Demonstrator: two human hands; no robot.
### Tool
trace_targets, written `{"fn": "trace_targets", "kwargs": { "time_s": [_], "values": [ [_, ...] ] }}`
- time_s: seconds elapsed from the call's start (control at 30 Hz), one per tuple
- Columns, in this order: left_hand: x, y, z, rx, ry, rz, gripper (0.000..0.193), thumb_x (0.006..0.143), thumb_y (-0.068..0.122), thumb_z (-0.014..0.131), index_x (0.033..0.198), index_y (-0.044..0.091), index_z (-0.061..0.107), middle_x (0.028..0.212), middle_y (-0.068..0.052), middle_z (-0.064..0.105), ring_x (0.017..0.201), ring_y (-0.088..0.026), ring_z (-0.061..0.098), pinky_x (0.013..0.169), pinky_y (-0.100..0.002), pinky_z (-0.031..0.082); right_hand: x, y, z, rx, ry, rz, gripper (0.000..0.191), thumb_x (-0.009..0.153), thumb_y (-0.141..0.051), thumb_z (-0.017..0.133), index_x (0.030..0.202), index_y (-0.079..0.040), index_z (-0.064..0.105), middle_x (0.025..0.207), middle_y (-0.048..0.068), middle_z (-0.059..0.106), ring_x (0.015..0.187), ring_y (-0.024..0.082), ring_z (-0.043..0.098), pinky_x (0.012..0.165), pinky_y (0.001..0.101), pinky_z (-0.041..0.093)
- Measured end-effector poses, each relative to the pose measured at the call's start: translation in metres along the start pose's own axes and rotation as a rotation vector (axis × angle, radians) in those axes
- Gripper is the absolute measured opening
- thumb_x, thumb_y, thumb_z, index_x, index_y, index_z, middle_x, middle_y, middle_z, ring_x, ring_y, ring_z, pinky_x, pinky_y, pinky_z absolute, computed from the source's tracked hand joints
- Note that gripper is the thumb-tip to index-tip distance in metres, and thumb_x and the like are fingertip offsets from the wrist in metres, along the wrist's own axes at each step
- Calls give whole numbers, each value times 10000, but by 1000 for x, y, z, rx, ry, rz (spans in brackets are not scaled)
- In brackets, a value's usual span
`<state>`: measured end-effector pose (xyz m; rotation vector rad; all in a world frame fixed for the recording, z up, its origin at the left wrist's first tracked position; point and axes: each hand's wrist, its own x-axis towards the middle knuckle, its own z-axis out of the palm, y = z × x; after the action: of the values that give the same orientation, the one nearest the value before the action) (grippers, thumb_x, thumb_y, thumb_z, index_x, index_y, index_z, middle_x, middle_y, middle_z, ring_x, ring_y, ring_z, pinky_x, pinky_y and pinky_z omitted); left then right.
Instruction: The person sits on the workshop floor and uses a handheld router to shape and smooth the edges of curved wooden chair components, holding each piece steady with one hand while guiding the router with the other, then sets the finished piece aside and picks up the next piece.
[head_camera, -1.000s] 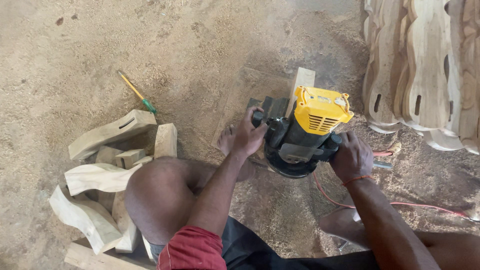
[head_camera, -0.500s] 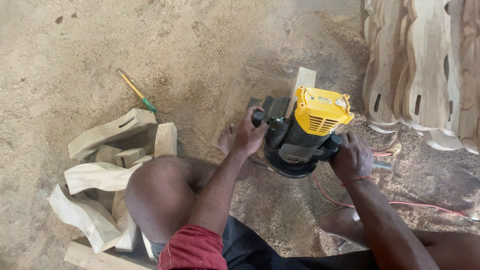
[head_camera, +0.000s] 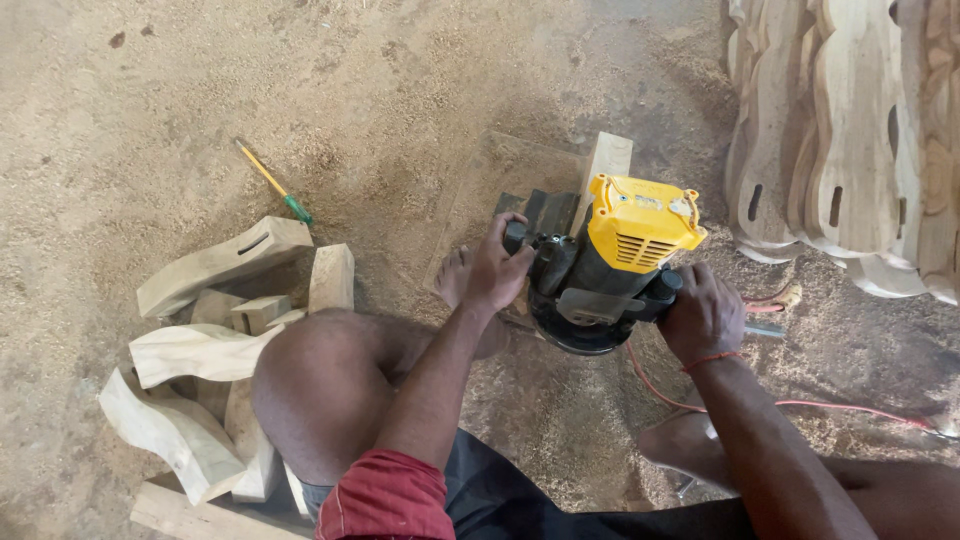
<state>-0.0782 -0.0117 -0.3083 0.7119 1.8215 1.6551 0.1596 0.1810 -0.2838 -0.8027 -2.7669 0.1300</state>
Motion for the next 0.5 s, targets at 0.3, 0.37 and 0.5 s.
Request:
{"fn": "trace_targets", "kwargs": {
  "time_s": [0.3, 0.37, 0.5],
  "values": [
    [0, -3, 1, -79, -30, 53, 446, 887, 79, 617, 1296, 22, 448, 814, -2, 501, 558, -50, 474, 416, -205, 437, -3, 1, -1, -1, 20, -6, 252, 752, -180, 762, 929, -64, 625, 946, 119, 644, 901, 309, 685, 803, 435, 523],
    [0, -3, 1, -76, -28, 40, 447, 880, 86, 614, 1292, 19, 457, 810, -3, 511, 552, -51, 475, 410, -208, 435, -3, 0, -1, -6, 16, -7, 246, 760, -183, 762, 926, -66, 622, 947, 121, 644, 896, 311, 683, 792, 435, 519],
    [0, -2, 1, -18, -5, 23, 454, 887, 97, 615, 1310, 27, 464, 809, -3, 517, 557, -52, 482, 424, -211, 420, -3, -1, -2, 12, 60, -20, 249, 767, -190, 762, 930, -66, 619, 955, 124, 645, 898, 315, 681, 809, 440, 520]
  ]
}}
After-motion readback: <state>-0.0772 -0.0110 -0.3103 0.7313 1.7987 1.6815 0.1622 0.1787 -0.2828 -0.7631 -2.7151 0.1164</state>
